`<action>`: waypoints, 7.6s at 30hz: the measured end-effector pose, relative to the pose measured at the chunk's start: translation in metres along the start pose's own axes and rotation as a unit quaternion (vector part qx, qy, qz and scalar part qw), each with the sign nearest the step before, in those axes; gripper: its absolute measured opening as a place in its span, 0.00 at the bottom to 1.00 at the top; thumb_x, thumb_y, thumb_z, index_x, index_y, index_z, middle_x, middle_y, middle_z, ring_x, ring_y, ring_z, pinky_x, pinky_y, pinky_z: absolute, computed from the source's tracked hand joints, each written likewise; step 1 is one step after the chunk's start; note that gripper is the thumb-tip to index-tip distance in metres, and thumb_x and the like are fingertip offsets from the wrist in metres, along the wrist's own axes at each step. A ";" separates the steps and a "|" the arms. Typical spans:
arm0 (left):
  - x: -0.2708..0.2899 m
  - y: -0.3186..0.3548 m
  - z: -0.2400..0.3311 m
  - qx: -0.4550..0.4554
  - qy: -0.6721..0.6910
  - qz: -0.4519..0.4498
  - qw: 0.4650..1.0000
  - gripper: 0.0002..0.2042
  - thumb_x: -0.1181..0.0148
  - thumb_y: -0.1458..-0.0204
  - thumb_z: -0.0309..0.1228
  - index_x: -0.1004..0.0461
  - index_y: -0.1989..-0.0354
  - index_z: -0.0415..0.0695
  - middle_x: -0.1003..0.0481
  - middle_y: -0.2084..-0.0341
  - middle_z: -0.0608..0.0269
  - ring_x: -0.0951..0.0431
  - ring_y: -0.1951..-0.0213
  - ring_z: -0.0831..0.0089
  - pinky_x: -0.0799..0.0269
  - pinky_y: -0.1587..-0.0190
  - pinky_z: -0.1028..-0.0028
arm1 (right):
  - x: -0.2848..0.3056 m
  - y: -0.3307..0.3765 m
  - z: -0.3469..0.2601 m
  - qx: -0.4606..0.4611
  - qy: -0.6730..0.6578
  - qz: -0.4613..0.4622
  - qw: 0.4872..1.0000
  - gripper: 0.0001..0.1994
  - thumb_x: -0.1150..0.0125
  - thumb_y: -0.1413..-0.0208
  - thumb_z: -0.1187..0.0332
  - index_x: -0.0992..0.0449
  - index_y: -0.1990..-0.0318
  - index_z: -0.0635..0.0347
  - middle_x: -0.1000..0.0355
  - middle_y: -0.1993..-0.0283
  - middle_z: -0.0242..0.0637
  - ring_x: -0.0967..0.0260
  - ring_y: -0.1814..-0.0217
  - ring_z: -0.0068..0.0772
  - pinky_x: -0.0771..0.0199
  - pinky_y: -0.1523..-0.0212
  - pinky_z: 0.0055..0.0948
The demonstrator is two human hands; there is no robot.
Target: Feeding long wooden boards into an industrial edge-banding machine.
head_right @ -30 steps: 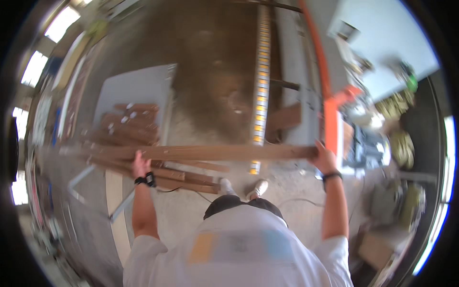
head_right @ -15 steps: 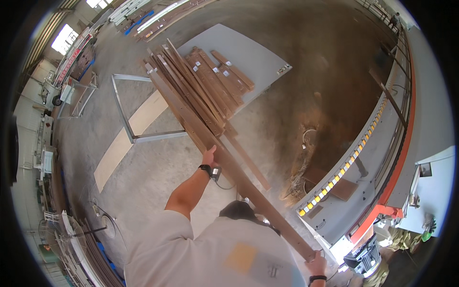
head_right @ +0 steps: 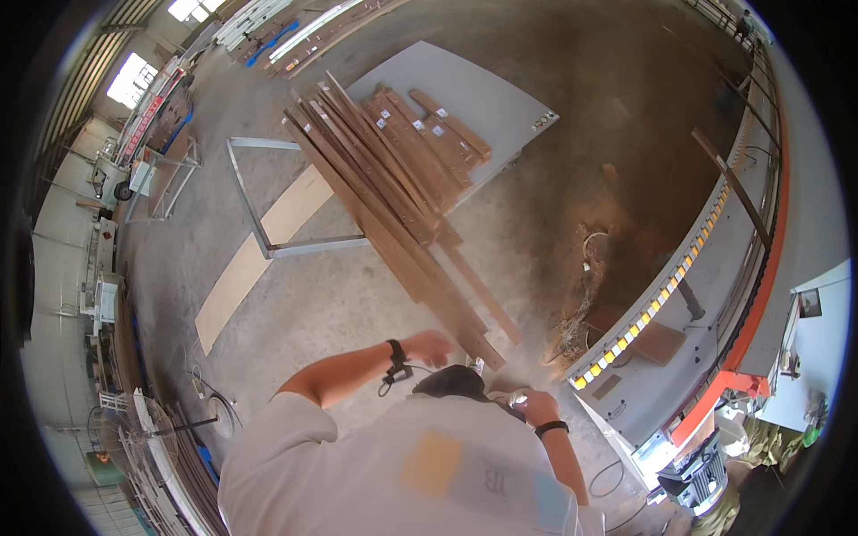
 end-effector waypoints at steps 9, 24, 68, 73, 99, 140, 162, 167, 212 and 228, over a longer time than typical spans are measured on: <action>-0.120 -0.010 0.096 -0.149 0.047 -0.041 0.987 0.13 0.43 0.36 0.40 0.25 0.61 0.42 0.22 0.73 0.65 0.22 0.72 0.78 0.26 0.69 0.76 | -0.036 0.080 0.127 -0.267 -0.150 0.010 0.952 0.24 0.37 0.52 0.48 0.17 0.51 0.52 0.18 0.56 0.38 0.22 0.49 0.44 0.24 0.46 0.38; -0.139 -0.060 0.158 -0.132 -0.022 -0.094 0.987 0.13 0.46 0.35 0.39 0.25 0.56 0.41 0.22 0.72 0.64 0.24 0.71 0.78 0.26 0.66 0.77 | -0.097 0.234 0.120 -0.394 -0.312 0.237 0.831 0.16 0.36 0.49 0.58 0.15 0.56 0.55 0.17 0.61 0.41 0.19 0.61 0.35 0.21 0.56 0.31; -0.255 -0.373 0.361 -0.187 0.463 0.053 0.865 0.24 0.57 0.31 0.51 0.31 0.42 0.43 0.24 0.47 0.58 0.23 0.47 0.63 0.25 0.41 0.50 | 0.106 0.353 0.234 -0.256 -0.411 0.333 0.809 0.17 0.33 0.43 0.62 0.20 0.49 0.59 0.18 0.59 0.39 0.20 0.60 0.34 0.22 0.55 0.30; -0.169 -0.281 0.310 -0.260 0.478 0.179 0.819 0.27 0.59 0.32 0.56 0.28 0.48 0.42 0.20 0.60 0.62 0.23 0.67 0.73 0.25 0.41 0.52 | 0.147 0.322 0.260 -0.190 -0.473 0.401 0.761 0.16 0.34 0.41 0.63 0.23 0.48 0.59 0.18 0.60 0.37 0.21 0.62 0.31 0.22 0.59 0.29; -0.201 -0.136 0.238 -0.206 0.439 0.018 0.874 0.18 0.42 0.37 0.32 0.35 0.41 0.47 0.26 0.49 0.64 0.22 0.48 0.65 0.23 0.49 0.59 | 0.268 0.003 0.045 0.000 -0.023 0.145 0.989 0.35 0.25 0.58 0.46 0.26 0.44 0.55 0.19 0.68 0.37 0.19 0.65 0.38 0.20 0.63 0.34; 0.139 -0.345 0.259 -0.184 0.406 0.186 0.876 0.12 0.40 0.40 0.32 0.29 0.52 0.40 0.21 0.56 0.51 0.18 0.61 0.65 0.18 0.54 0.62 | 0.215 0.031 0.122 -0.227 -0.218 0.098 0.944 0.23 0.32 0.46 0.55 0.22 0.44 0.53 0.17 0.61 0.31 0.20 0.59 0.29 0.22 0.56 0.30; -0.069 -0.378 0.455 -0.243 0.473 0.094 0.841 0.31 0.29 0.45 0.42 0.36 0.38 0.43 0.29 0.44 0.56 0.26 0.44 0.59 0.25 0.47 0.54 | 0.078 0.230 0.164 -0.433 -0.281 0.293 0.805 0.20 0.30 0.49 0.60 0.19 0.50 0.58 0.17 0.62 0.40 0.19 0.60 0.36 0.20 0.55 0.33; -0.060 -0.315 0.410 -0.251 0.429 0.087 0.863 0.23 0.30 0.45 0.40 0.29 0.43 0.48 0.25 0.48 0.62 0.23 0.49 0.64 0.23 0.52 0.57 | 0.089 0.244 0.168 -0.411 -0.304 0.340 0.789 0.19 0.30 0.49 0.60 0.20 0.51 0.58 0.18 0.64 0.38 0.19 0.62 0.37 0.21 0.57 0.33; -0.055 -0.051 -0.016 -0.209 0.128 0.280 0.928 0.21 0.42 0.38 0.42 0.31 0.42 0.43 0.25 0.53 0.57 0.25 0.49 0.64 0.22 0.52 0.56 | 0.099 0.156 -0.002 0.055 -0.164 0.070 0.982 0.38 0.29 0.48 0.58 0.38 0.31 0.55 0.18 0.56 0.38 0.20 0.63 0.39 0.20 0.58 0.34; -0.061 -0.160 0.092 -0.237 0.180 0.062 0.953 0.12 0.39 0.44 0.38 0.27 0.57 0.46 0.25 0.69 0.64 0.22 0.65 0.70 0.26 0.63 0.65 | 0.080 0.191 0.118 -0.123 -0.324 0.168 0.923 0.32 0.26 0.50 0.60 0.29 0.38 0.58 0.18 0.59 0.34 0.21 0.63 0.27 0.21 0.59 0.27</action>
Point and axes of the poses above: each hand's wrist, its own y-axis away from the middle knuckle, its own x-axis out of the back of the hand, z = x × y, the point moved 8 cm from there along -y, towards the middle knuckle
